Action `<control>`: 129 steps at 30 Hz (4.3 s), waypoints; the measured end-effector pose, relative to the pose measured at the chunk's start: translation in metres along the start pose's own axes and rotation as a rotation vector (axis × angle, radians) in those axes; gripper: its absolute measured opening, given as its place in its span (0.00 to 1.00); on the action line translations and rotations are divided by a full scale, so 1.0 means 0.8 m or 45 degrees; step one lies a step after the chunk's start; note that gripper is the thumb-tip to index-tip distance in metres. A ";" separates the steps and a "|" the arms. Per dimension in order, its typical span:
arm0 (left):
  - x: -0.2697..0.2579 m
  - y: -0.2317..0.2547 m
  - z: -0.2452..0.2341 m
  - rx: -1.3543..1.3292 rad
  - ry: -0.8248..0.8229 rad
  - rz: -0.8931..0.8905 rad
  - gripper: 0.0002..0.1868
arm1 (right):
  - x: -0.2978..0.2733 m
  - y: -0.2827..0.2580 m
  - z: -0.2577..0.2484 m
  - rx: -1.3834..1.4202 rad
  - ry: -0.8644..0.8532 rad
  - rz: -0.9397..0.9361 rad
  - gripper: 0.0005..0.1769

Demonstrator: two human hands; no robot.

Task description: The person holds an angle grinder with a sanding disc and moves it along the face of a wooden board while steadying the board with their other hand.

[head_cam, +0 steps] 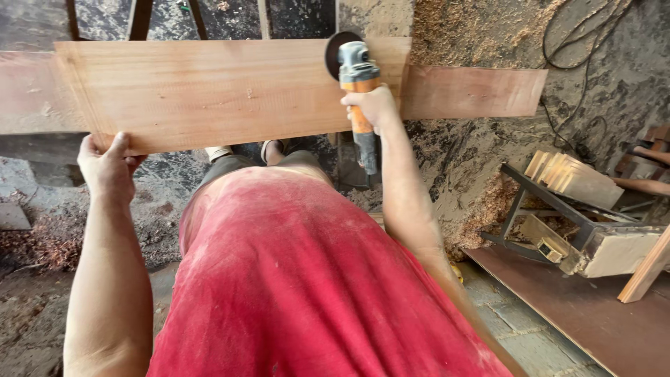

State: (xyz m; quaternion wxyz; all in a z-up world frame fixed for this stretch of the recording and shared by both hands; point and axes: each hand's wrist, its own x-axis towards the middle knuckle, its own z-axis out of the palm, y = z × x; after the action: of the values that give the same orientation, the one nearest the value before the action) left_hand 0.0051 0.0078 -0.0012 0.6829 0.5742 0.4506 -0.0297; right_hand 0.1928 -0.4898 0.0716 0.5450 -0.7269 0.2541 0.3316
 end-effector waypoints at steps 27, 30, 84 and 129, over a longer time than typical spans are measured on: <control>-0.008 0.000 0.008 -0.070 0.034 -0.009 0.11 | -0.019 0.056 -0.056 0.316 0.216 0.004 0.16; -0.007 0.000 0.006 -0.061 0.017 -0.015 0.11 | -0.022 0.051 -0.030 0.308 0.200 -0.047 0.15; -0.017 0.024 0.011 -0.025 -0.040 -0.029 0.11 | -0.020 0.010 0.056 0.222 0.158 -0.005 0.13; -0.008 0.008 0.007 0.083 0.050 -0.030 0.11 | 0.009 -0.039 0.086 -0.385 0.015 -0.122 0.11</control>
State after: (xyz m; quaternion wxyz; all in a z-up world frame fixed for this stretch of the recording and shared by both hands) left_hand 0.0086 0.0024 0.0073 0.6544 0.5913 0.4695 -0.0414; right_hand 0.2058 -0.4151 0.0730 0.4431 -0.8139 0.1693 0.3354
